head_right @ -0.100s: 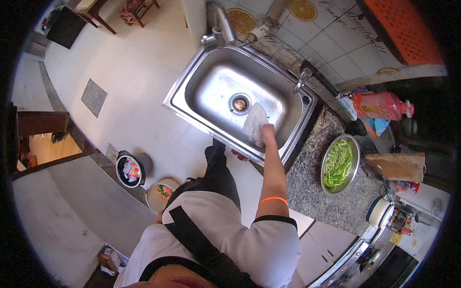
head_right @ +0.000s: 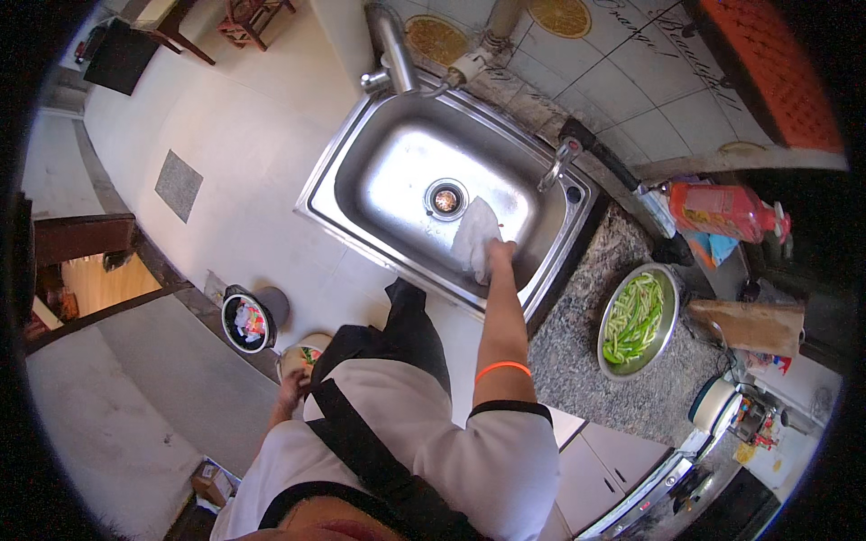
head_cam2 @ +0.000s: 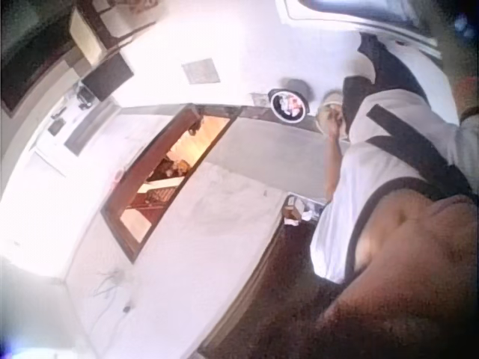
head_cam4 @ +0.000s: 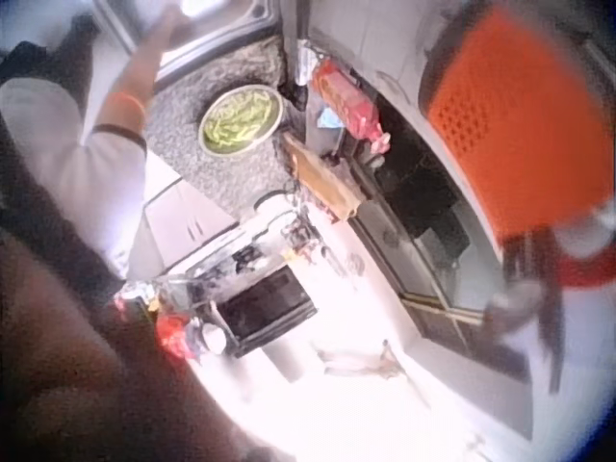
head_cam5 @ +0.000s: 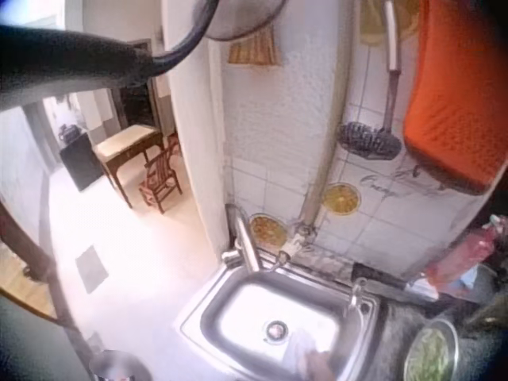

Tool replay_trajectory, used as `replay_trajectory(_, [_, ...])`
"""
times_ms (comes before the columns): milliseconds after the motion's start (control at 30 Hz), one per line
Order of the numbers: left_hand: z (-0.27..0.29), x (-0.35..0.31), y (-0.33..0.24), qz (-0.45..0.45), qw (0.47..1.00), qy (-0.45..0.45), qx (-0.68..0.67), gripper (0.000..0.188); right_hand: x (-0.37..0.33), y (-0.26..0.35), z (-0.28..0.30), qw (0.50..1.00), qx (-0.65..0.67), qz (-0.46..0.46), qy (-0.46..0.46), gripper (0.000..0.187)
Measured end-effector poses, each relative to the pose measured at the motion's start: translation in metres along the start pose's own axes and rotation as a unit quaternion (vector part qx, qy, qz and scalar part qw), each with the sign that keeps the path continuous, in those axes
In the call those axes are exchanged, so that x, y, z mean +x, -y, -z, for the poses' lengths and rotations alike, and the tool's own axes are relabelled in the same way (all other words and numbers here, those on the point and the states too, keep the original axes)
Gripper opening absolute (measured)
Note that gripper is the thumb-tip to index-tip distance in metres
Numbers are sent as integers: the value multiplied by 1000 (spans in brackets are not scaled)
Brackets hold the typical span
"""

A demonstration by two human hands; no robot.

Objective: The person scrubs a stainless steel sink with a cloth, wipes a wooden table, and then cleans the counter around a porcelain basin before rinsing the cloth.

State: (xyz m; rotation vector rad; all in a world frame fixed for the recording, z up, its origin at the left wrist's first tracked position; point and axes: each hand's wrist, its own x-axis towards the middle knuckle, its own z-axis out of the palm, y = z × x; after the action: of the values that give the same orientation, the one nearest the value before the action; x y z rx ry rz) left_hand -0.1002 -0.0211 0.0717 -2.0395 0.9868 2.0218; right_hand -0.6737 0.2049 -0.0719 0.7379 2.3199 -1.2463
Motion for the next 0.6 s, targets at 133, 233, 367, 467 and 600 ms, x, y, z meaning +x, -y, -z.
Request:
replay_trajectory(133, [-55, -17, -125, -104, 994, 8, 32, 36, -22, 25, -19, 968, -37, -93, 231, 22])
replay_trajectory(233, [-109, -21, -196, -105, 991, 68, 38, 34, -67, 72, -18, 937, -1, 21, 347, 19])
replay_trajectory(367, [-217, -53, -284, -64, 966, 250, 23, 36, -106, 116, -12, 934, 73, 134, 324, 27])
replay_trajectory(467, [-277, -42, -307, -11, 935, 354, 29, 34, -143, 162, -5, 915, 51, 295, 269, 31])
replay_trajectory(600, [-318, -16, -314, -64, 921, 363, 128, 33, -155, 179, -3, 902, -53, 360, 233, 28])
